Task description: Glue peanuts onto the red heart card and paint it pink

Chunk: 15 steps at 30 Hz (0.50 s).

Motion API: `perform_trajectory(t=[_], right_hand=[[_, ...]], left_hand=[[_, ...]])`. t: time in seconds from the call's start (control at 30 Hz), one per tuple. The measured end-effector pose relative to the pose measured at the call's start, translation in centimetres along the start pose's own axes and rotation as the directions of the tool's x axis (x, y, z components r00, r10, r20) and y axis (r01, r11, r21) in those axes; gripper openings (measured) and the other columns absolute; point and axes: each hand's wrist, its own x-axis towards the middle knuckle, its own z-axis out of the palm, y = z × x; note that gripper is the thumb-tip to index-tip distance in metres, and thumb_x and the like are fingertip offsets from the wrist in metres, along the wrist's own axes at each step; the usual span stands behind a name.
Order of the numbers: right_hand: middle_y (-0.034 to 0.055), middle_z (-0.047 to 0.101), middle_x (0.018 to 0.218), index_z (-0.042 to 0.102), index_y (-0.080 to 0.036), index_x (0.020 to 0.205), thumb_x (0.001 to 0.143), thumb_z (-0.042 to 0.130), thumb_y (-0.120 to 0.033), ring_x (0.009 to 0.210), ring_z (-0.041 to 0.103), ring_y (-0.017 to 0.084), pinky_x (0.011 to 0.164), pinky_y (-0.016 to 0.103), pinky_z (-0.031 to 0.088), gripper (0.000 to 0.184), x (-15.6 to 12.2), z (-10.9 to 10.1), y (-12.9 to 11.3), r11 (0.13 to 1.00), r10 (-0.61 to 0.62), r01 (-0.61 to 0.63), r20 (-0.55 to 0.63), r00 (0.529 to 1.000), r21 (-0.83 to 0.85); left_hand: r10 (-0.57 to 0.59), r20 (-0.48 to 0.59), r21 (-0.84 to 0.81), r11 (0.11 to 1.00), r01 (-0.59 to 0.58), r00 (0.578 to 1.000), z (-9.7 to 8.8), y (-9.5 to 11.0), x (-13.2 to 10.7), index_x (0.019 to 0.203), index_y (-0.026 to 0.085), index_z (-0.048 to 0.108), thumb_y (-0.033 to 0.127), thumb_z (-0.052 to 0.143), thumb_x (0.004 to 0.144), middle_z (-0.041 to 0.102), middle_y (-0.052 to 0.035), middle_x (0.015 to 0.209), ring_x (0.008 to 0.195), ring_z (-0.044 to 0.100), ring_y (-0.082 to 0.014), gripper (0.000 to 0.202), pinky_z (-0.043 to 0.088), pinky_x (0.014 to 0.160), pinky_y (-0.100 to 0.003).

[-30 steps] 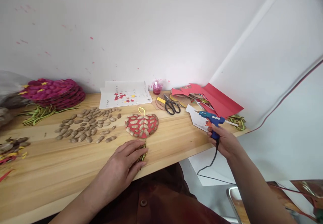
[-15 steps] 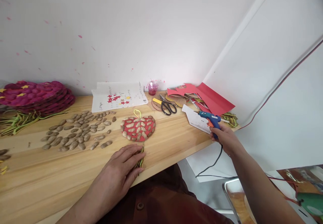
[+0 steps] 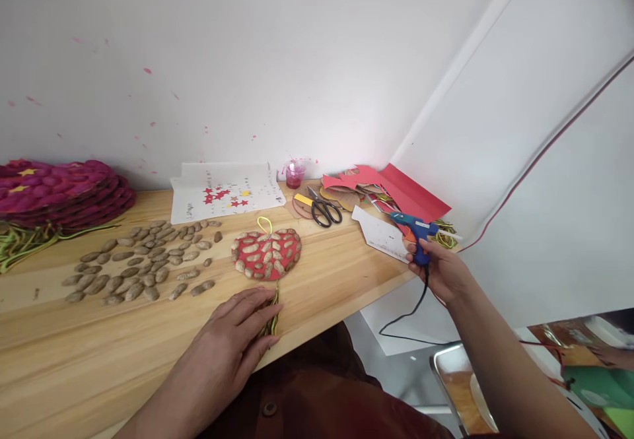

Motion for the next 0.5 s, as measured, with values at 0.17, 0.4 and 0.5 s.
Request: perform_trajectory(t=[0.17, 0.4, 0.5], right_hand=[[0.0055, 0.075, 0.088, 0.068, -0.022, 0.091, 0.08, 0.076, -0.03, 0.083, 0.074, 0.022, 0.061, 0.03, 0.065, 0.016, 0.3, -1.2, -0.4, 0.999, 0.006, -0.01, 0.081, 0.997, 0.049], [0.0026, 0.077, 0.105, 0.074, -0.025, 0.101, 0.079, 0.082, -0.033, 0.097, 0.074, 0.02, 0.074, 0.027, 0.064, 0.025, 0.1, -2.4, -0.4, 0.999, -0.021, 0.014, 0.251, 0.968, 0.03], [0.0002, 0.077, 0.102, 0.075, -0.027, 0.103, 0.079, 0.084, -0.033, 0.091, 0.073, 0.016, 0.07, 0.022, 0.062, 0.027, 0.1, -2.2, 0.2, 0.999, -0.01, 0.002, 0.233, 0.973, 0.037]], left_hand=[[-0.006, 0.011, 0.001, 1.0, 0.006, 1.0, -0.1, 0.0, 0.0, 0.129, 0.03, 0.07, 0.038, 0.063, 0.098, 0.069, -0.0061, 0.137, 0.126, 0.064, -0.0276, 0.034, 0.059, 0.102, -0.043], [0.002, -0.002, 0.018, 1.0, -0.002, 1.0, -0.1, -0.1, 0.1, 0.128, 0.03, 0.071, 0.042, 0.064, 0.097, 0.07, -0.0067, 0.135, 0.123, 0.066, -0.028, 0.034, 0.06, 0.101, -0.043], [0.001, 0.009, 0.021, 1.0, -0.001, 1.0, -0.3, 0.0, 0.4, 0.126, 0.03, 0.072, 0.042, 0.063, 0.097, 0.071, -0.0063, 0.134, 0.122, 0.067, -0.0275, 0.033, 0.06, 0.1, -0.042]])
